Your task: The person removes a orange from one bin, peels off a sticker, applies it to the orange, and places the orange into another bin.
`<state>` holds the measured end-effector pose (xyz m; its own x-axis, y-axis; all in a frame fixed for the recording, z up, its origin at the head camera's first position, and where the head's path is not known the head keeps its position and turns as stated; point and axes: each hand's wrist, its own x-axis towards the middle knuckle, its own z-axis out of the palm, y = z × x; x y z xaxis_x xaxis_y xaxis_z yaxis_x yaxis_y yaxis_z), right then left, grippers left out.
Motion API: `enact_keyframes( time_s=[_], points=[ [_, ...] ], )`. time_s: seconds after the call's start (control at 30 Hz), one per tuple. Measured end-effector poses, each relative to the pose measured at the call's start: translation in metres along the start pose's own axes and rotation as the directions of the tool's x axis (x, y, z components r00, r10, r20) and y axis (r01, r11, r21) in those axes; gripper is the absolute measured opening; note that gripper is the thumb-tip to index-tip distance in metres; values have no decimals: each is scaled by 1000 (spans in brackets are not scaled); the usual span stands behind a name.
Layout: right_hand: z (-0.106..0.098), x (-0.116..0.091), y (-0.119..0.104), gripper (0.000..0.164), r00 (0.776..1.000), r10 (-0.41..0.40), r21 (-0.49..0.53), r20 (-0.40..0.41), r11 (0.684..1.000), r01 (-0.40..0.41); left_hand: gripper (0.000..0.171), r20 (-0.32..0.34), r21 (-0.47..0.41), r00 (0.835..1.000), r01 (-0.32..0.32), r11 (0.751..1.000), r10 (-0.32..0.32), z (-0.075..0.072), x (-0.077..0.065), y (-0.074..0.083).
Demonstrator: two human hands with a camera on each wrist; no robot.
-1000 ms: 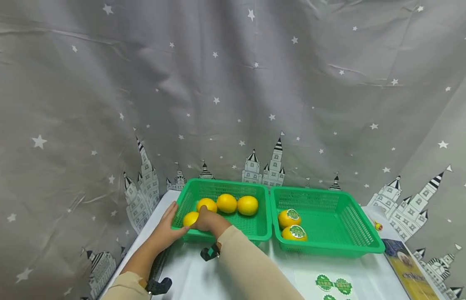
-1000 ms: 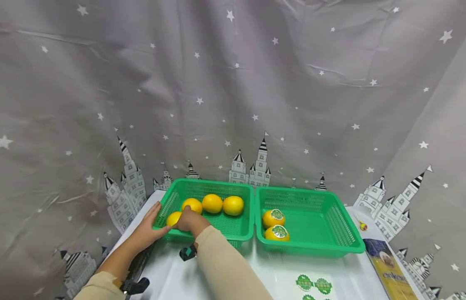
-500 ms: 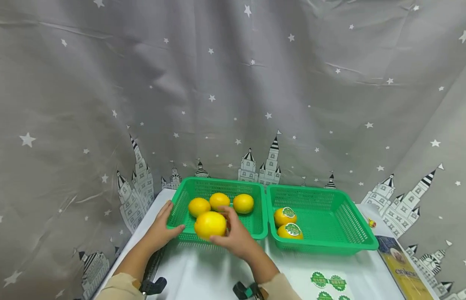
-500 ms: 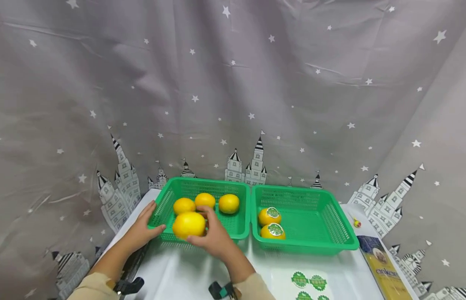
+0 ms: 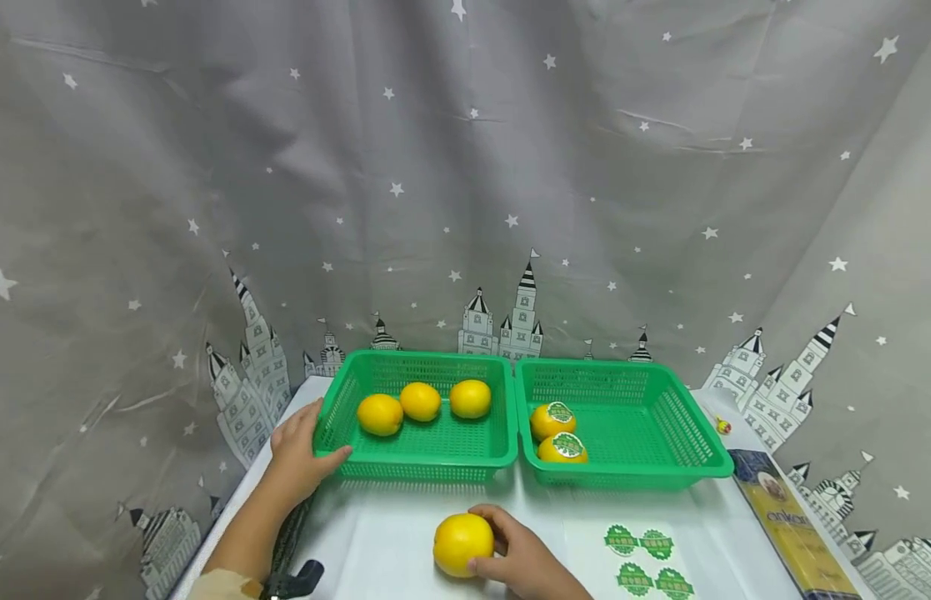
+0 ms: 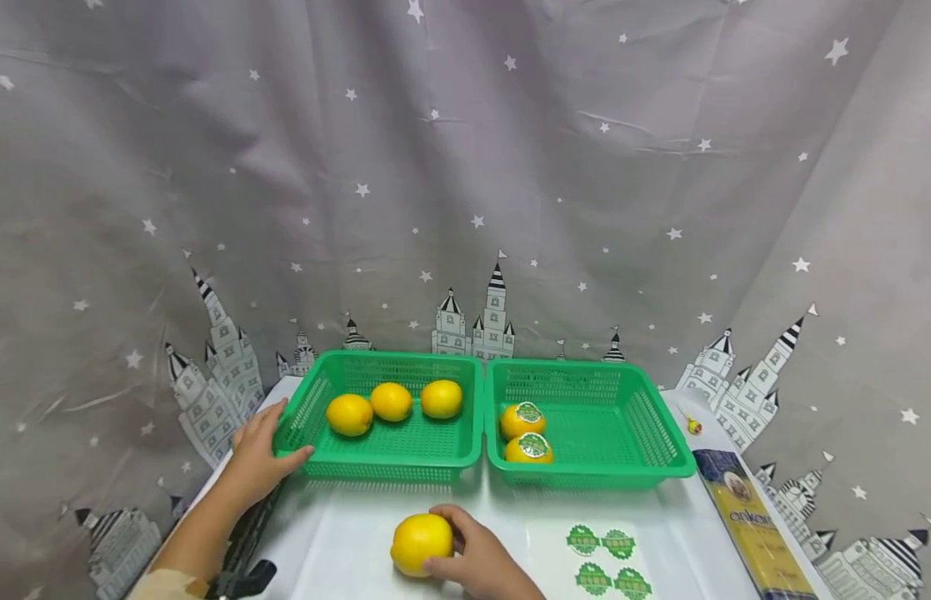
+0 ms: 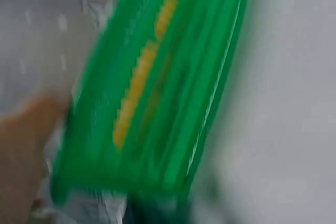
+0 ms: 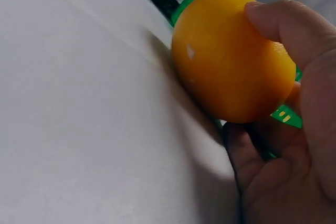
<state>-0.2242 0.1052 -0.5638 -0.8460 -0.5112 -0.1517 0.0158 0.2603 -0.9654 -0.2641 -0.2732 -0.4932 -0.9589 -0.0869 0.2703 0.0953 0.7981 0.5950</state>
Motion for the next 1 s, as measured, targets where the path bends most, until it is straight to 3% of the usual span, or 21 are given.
enact_keyframes(
  time_s=[0.07,0.13,0.17,0.2,0.23,0.3,0.37,0.4,0.5,0.63,0.73,0.83,0.9,1.0],
  points=[
    [-2,-1,1,64,1000,-9,20,14,1000,9,67,-113,-40,993,-40,998,35,10,-20,26],
    [-2,-1,2,66,1000,-6,35,22,999,6,49,-113,-159,993,-62,985,45,29,-44,54],
    [-2,-1,3,66,1000,-9,36,24,999,8,47,-65,-248,996,-69,966,54,42,-55,64],
    [-2,-1,3,66,1000,-15,32,24,999,14,49,25,-341,998,-50,939,62,55,-66,73],
    [-2,-1,3,66,1000,-20,30,24,999,19,53,130,-423,988,-16,906,78,68,-75,78],
    [-2,0,3,66,999,-36,30,26,999,36,65,324,-487,939,60,871,116,93,-88,83],
    [-3,0,3,67,998,-59,36,28,998,58,75,423,-489,889,60,870,176,111,-94,80],
    [-3,-1,3,68,997,-66,41,27,997,65,76,438,-482,876,38,875,203,117,-95,78],
    [-10,-6,-2,66,996,-86,5,10,996,86,76,401,-462,881,-41,886,250,126,-94,72],
    [-40,-27,-7,45,979,-163,-240,-126,962,129,79,406,-445,886,-22,895,223,126,-93,68],
    [-77,-48,-6,26,935,-154,-415,-319,910,8,82,420,-428,885,-2,904,200,126,-93,69],
    [-116,-65,-3,25,885,-14,-455,-466,861,-226,82,426,-438,884,15,899,193,127,-93,71],
    [-136,-72,3,34,858,77,-467,-508,812,-349,82,430,-451,881,20,892,198,129,-93,71],
    [-154,-79,17,47,850,168,-512,-499,735,-445,81,435,-448,877,15,894,203,131,-92,71]
  ],
)
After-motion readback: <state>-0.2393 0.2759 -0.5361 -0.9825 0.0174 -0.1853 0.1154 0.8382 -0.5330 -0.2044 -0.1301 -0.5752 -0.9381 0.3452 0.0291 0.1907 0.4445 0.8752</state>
